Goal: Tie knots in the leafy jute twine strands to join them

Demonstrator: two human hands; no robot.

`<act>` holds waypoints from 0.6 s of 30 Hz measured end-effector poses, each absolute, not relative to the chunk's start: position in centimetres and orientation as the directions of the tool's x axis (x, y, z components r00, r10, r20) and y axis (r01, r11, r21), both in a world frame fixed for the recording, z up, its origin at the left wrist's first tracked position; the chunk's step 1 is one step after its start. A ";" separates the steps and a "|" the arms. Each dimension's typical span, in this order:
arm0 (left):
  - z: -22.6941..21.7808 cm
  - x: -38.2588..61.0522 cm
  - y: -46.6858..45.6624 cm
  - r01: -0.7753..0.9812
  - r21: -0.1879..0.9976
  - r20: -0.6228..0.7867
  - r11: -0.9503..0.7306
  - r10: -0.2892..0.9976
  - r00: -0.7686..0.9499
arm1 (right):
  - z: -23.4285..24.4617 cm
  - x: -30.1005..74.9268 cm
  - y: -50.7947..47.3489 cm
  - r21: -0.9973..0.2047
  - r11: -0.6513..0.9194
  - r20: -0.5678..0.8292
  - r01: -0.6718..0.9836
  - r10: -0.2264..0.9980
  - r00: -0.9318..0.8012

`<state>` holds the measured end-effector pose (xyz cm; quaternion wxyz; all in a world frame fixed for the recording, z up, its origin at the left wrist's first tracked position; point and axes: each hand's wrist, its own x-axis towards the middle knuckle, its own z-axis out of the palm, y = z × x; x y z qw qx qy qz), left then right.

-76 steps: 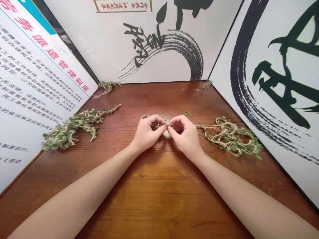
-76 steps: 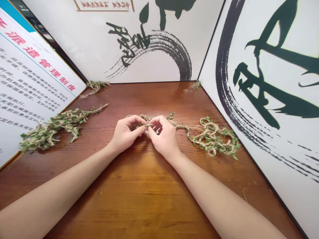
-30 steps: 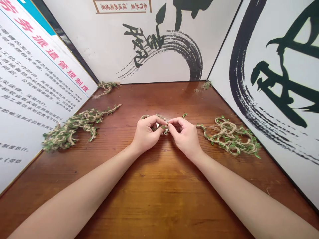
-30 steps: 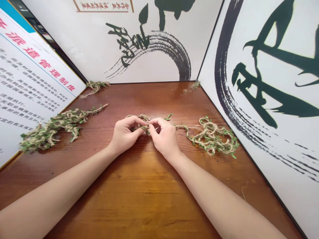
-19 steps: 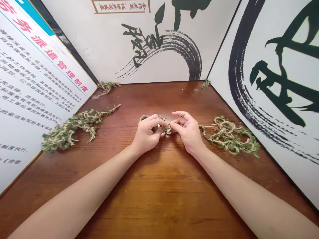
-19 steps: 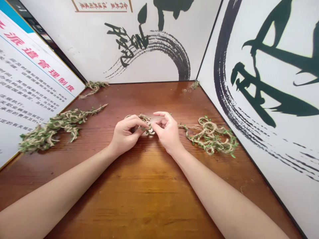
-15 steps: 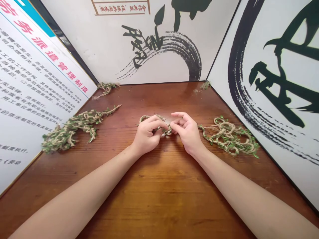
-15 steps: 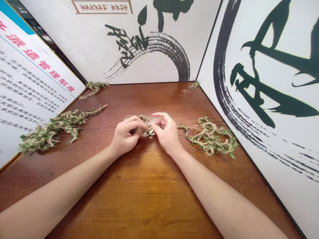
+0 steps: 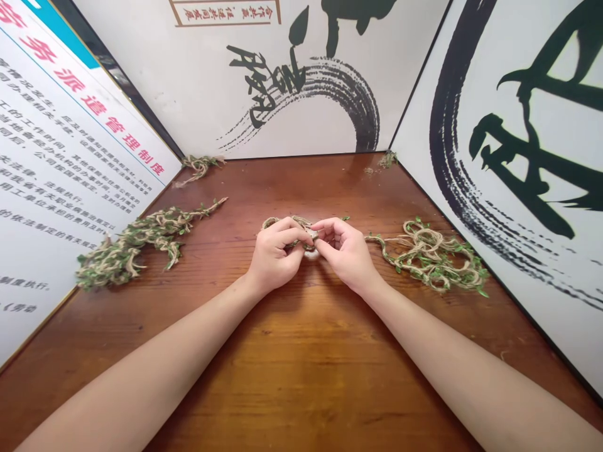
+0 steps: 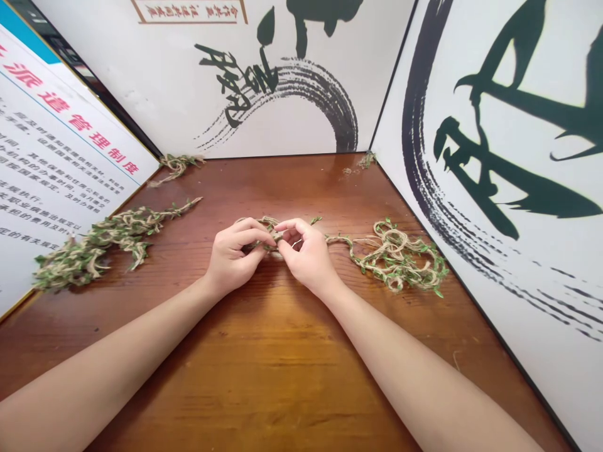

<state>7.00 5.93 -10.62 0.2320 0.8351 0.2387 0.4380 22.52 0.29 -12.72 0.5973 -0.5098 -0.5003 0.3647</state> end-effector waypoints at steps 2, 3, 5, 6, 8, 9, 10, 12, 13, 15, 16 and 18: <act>-10.8 7.0 6.0 0.185 0.548 0.641 -0.816 0.551 0.534 | -12.8 22.6 0.3 -0.972 0.218 0.235 0.093 0.937 0.259; -10.9 7.1 6.0 0.179 0.525 0.650 -0.832 0.528 0.547 | -12.8 22.6 0.3 -0.970 0.221 0.241 0.100 0.930 0.276; -11.0 7.1 6.0 0.171 0.490 0.663 -0.855 0.493 0.564 | -12.8 22.5 0.3 -0.967 0.227 0.251 0.112 0.921 0.297; -11.0 7.1 6.1 0.172 0.478 0.667 -0.861 0.484 0.567 | -12.8 22.5 0.3 -0.967 0.228 0.253 0.115 0.920 0.299; -11.0 7.1 6.1 0.183 0.474 0.672 -0.861 0.488 0.557 | -12.8 22.5 0.3 -0.968 0.225 0.248 0.110 0.924 0.290; -11.0 7.0 6.1 0.191 0.484 0.672 -0.854 0.503 0.544 | -12.8 22.5 0.3 -0.970 0.221 0.241 0.101 0.929 0.283; -11.0 7.0 6.1 0.197 0.496 0.672 -0.846 0.518 0.529 | -12.8 22.5 0.3 -0.972 0.216 0.233 0.089 0.933 0.275; -11.0 6.9 6.1 0.204 0.518 0.671 -0.830 0.543 0.505 | -12.8 22.5 0.3 -0.975 0.211 0.220 0.063 0.942 0.254; -11.0 6.9 6.1 0.205 0.523 0.671 -0.827 0.548 0.500 | -12.9 22.5 0.3 -0.976 0.211 0.218 0.053 0.945 0.245; -11.1 6.9 6.1 0.207 0.514 0.674 -0.833 0.541 0.503 | -13.1 22.5 0.4 -0.975 0.219 0.223 0.047 0.944 0.242; -11.1 7.0 6.1 0.212 0.502 0.678 -0.839 0.533 0.506 | -13.2 22.5 0.4 -0.973 0.224 0.230 0.050 0.941 0.249; -11.2 7.0 6.1 0.228 0.476 0.682 -0.850 0.520 0.515 | -13.3 22.5 0.3 -0.969 0.236 0.245 0.066 0.930 0.273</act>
